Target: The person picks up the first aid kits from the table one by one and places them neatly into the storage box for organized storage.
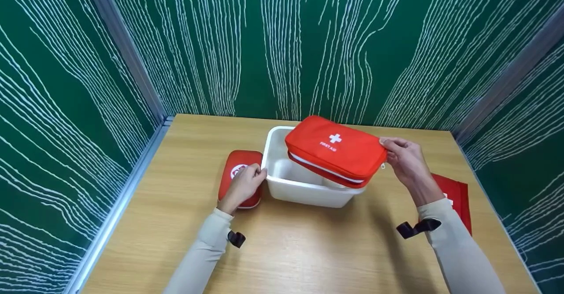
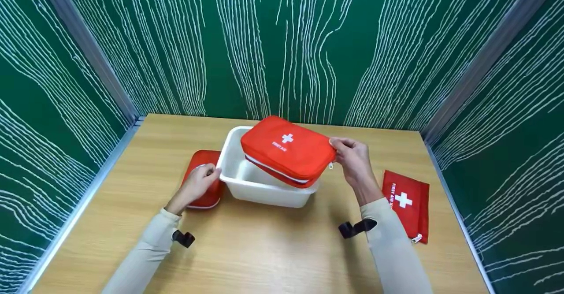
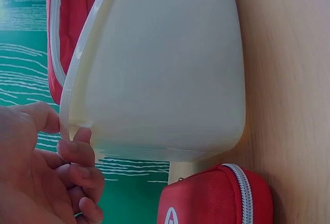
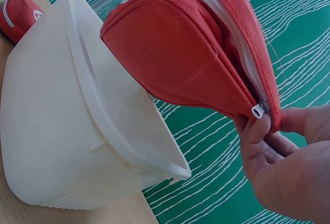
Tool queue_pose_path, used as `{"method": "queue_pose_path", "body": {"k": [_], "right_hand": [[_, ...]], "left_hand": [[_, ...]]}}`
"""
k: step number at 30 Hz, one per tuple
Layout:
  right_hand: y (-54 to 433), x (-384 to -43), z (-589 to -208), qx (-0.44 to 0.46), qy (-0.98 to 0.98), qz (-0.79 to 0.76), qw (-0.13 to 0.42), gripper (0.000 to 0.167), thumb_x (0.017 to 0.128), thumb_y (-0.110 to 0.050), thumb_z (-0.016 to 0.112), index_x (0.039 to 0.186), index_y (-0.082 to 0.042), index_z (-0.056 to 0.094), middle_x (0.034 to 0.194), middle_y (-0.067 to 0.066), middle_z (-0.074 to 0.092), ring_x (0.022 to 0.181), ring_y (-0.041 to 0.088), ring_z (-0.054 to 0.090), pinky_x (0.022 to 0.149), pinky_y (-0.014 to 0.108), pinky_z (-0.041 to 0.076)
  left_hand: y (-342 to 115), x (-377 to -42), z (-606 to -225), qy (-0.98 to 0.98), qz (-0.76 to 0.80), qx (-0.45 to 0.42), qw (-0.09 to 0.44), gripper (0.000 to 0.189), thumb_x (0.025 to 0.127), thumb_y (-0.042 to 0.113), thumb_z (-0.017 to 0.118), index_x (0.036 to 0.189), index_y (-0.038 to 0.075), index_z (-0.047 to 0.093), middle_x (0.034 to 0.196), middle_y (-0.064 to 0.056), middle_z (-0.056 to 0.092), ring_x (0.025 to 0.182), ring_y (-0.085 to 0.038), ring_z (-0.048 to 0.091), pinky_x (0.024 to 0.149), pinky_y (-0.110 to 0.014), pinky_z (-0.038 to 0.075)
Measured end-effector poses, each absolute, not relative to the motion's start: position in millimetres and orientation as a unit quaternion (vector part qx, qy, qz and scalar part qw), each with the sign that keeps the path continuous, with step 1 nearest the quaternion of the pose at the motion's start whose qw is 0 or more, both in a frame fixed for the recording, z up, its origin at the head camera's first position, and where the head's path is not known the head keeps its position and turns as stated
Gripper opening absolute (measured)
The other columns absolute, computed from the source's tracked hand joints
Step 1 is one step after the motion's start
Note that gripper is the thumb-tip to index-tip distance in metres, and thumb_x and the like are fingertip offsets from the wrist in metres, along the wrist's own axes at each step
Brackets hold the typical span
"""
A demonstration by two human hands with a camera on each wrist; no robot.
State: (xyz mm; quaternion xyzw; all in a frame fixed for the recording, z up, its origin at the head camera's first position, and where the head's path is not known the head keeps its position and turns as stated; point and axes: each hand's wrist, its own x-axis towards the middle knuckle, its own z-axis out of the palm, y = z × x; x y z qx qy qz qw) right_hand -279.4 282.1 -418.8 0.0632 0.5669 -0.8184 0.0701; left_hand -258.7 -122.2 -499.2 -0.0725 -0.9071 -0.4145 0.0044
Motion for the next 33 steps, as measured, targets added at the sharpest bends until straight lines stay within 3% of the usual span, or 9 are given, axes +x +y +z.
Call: {"method": "queue_pose_path", "body": {"k": [20, 33], "right_hand": [[259, -291, -427, 0.059, 0.622, -0.772, 0.119, 0.015, 0.094, -0.017, 0.066, 0.103, -0.007, 0.071, 0.09, 0.001, 0.071, 0.076, 0.013, 0.066, 0.076, 0.021, 0.057], [242, -299, -426, 0.067, 0.672, -0.728, 0.121, 0.02, 0.095, -0.018, 0.064, 0.109, -0.004, 0.068, 0.087, -0.001, 0.07, 0.075, 0.012, 0.065, 0.077, 0.022, 0.057]], "left_hand": [[-124, -261, -497, -0.909, -0.412, -0.065, -0.024, 0.026, 0.098, 0.028, 0.051, 0.08, 0.009, 0.052, 0.065, 0.0, 0.042, 0.061, -0.015, 0.043, 0.054, -0.025, 0.033], [-124, -262, -499, -0.917, -0.392, -0.079, 0.007, 0.028, 0.097, 0.027, 0.052, 0.074, 0.011, 0.05, 0.062, 0.003, 0.04, 0.062, -0.014, 0.04, 0.057, -0.026, 0.031]]}}
